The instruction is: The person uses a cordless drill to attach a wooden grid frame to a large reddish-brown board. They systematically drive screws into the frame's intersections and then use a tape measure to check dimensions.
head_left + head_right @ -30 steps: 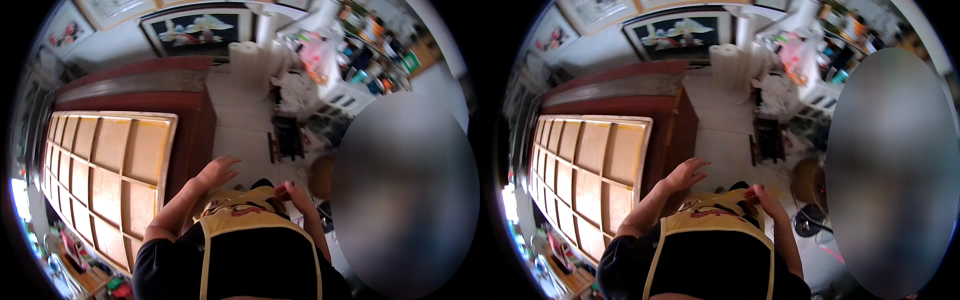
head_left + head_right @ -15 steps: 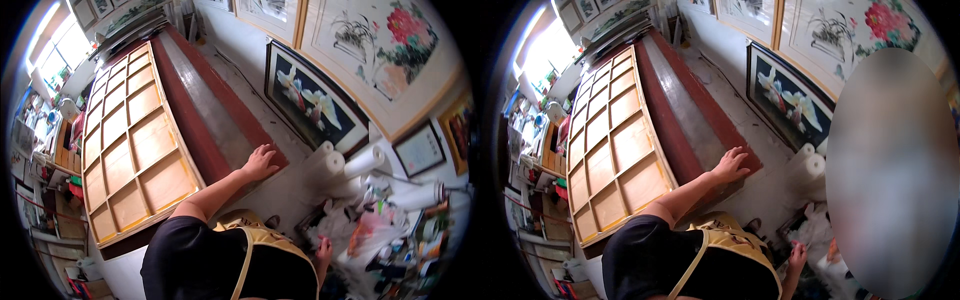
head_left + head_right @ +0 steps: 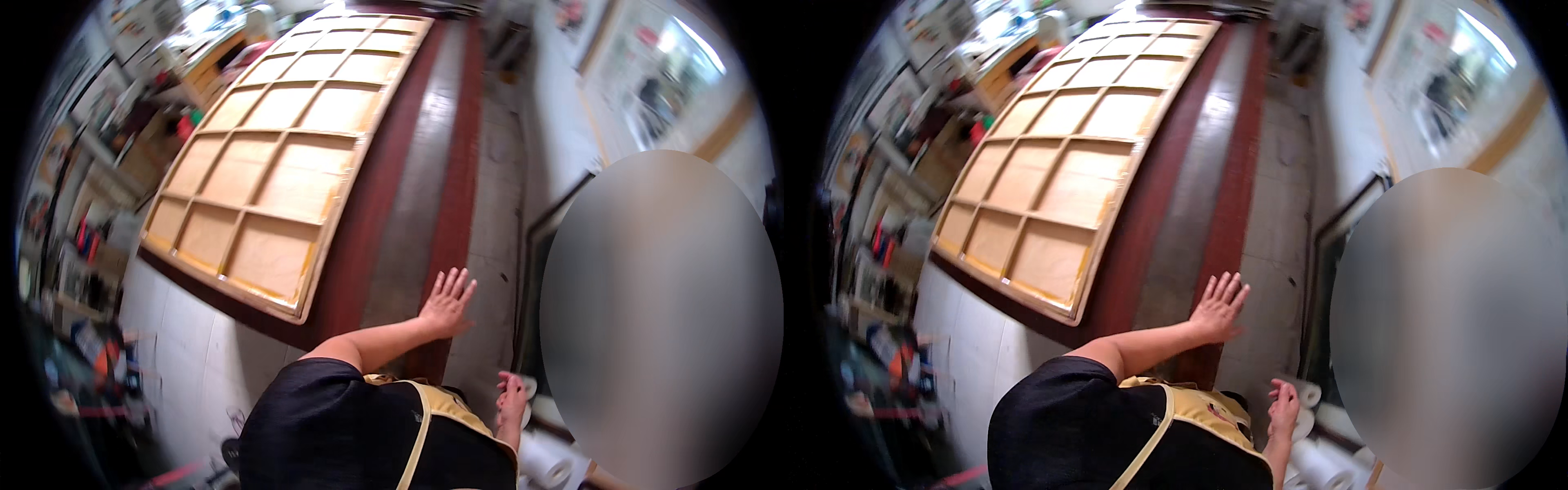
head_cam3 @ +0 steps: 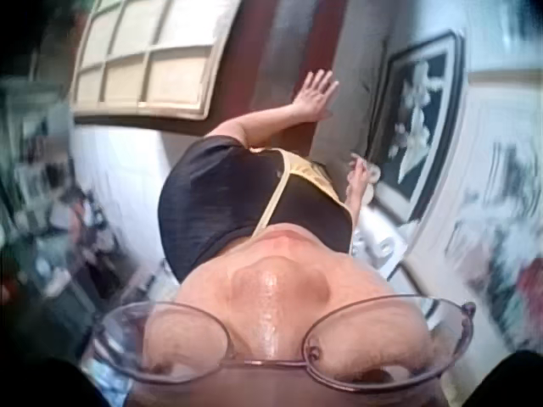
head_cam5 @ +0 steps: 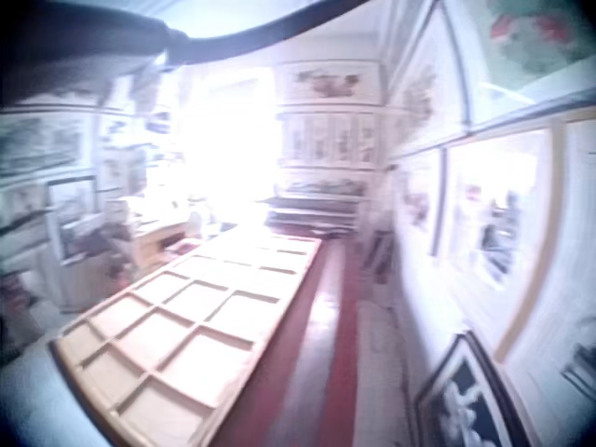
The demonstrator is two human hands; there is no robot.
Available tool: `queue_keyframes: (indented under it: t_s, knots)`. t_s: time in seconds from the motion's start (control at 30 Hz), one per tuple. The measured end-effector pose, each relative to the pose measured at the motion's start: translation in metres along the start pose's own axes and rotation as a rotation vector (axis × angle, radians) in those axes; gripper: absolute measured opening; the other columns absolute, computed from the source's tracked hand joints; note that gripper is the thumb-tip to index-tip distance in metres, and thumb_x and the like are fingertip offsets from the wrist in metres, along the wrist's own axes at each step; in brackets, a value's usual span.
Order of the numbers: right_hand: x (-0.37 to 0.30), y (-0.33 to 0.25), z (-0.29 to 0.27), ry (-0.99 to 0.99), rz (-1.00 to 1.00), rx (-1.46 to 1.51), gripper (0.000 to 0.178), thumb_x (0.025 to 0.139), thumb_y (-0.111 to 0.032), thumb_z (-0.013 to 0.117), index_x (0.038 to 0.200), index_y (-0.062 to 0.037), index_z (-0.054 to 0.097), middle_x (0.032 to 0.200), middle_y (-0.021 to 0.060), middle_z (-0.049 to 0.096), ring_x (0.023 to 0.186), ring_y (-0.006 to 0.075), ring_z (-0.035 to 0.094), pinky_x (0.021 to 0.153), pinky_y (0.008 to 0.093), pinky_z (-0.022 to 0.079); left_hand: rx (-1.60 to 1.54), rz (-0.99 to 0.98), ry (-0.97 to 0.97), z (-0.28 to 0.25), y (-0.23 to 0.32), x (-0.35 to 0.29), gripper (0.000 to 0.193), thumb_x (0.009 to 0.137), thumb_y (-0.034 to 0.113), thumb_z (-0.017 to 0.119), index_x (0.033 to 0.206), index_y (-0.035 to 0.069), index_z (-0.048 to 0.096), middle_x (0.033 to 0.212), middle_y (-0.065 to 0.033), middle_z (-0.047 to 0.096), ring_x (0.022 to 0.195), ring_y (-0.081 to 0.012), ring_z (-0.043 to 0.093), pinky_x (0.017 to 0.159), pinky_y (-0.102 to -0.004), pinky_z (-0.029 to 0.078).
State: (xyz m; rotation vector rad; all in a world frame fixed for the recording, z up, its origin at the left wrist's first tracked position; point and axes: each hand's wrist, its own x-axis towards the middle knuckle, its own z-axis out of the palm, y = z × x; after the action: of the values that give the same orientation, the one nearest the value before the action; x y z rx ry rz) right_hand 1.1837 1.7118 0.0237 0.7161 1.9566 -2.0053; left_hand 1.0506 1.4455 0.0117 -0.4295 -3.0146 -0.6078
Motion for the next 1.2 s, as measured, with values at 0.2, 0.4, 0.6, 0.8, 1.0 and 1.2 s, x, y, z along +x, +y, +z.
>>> queue_keyframes:
  t_s: [0.2,0.4,0.6,0.8,1.0,1.2]
  knots:
    - [0.092,-0.019,0.021,-0.335,0.234,-0.156,0.032,0.102,-0.031,0.050,0.103,-0.0038,0.066,0.071,-0.0005,0.056,0.047,0.0029,0.040,0.040,0.0200,0.034,0.032,-0.072,0.092,0.004,0.001,0.003,0.077,0.081,0.019,0.055,0.150,0.001,0.025,0.157,-0.0224,0.019,0.147,-0.0372,0.015,0.119,-0.0510,0.011]
    - [0.226,-0.068,0.030,-0.537,0.139,-0.487,0.033,0.101,-0.036,0.047,0.100,-0.0096,0.068,0.076,-0.0044,0.055,0.053,0.0038,0.040,0.046,0.0199,0.034,0.057,-0.311,-0.021,-0.002,0.023,0.013,0.080,0.080,0.018,0.054,0.153,0.006,0.022,0.160,-0.0202,0.013,0.149,-0.0360,0.009,0.120,-0.0511,0.005]
    - [0.354,-0.117,0.031,-0.643,0.090,-0.458,0.031,0.101,-0.037,0.048,0.102,-0.0133,0.068,0.077,-0.0055,0.055,0.053,0.0040,0.038,0.046,0.0203,0.031,0.083,-0.419,-0.044,-0.008,0.032,0.027,0.075,0.082,0.020,0.057,0.152,0.016,0.029,0.158,-0.0161,0.022,0.148,-0.0339,0.016,0.120,-0.0510,0.009]
    - [0.422,-0.179,0.034,-0.641,0.042,-0.451,0.030,0.100,-0.032,0.049,0.100,-0.0105,0.070,0.084,-0.0013,0.060,0.071,0.0073,0.049,0.061,0.0247,0.040,0.089,-0.473,-0.059,-0.006,0.037,0.039,0.080,0.079,0.032,0.067,0.148,0.009,0.035,0.155,-0.0183,0.027,0.146,-0.0360,0.021,0.119,-0.0525,0.014]
    - [0.489,-0.178,0.073,-0.708,0.103,-0.477,0.029,0.101,-0.031,0.047,0.106,-0.0120,0.069,0.085,-0.0019,0.057,0.060,0.0057,0.039,0.052,0.0214,0.035,0.182,-0.379,-0.044,0.007,0.022,0.044,0.080,0.078,0.034,0.068,0.147,0.007,0.037,0.154,-0.0194,0.029,0.143,-0.0384,0.025,0.117,-0.0550,0.017]
    - [0.586,-0.233,0.151,-0.883,0.128,-0.560,0.028,0.100,-0.032,0.049,0.105,-0.0114,0.068,0.085,-0.0018,0.062,0.063,0.0068,0.046,0.056,0.0225,0.041,0.595,-0.256,-0.165,0.037,-0.004,0.022,0.058,0.089,0.033,0.054,0.142,0.013,0.045,0.152,-0.0175,0.033,0.141,-0.0364,0.031,0.116,-0.0535,0.023]
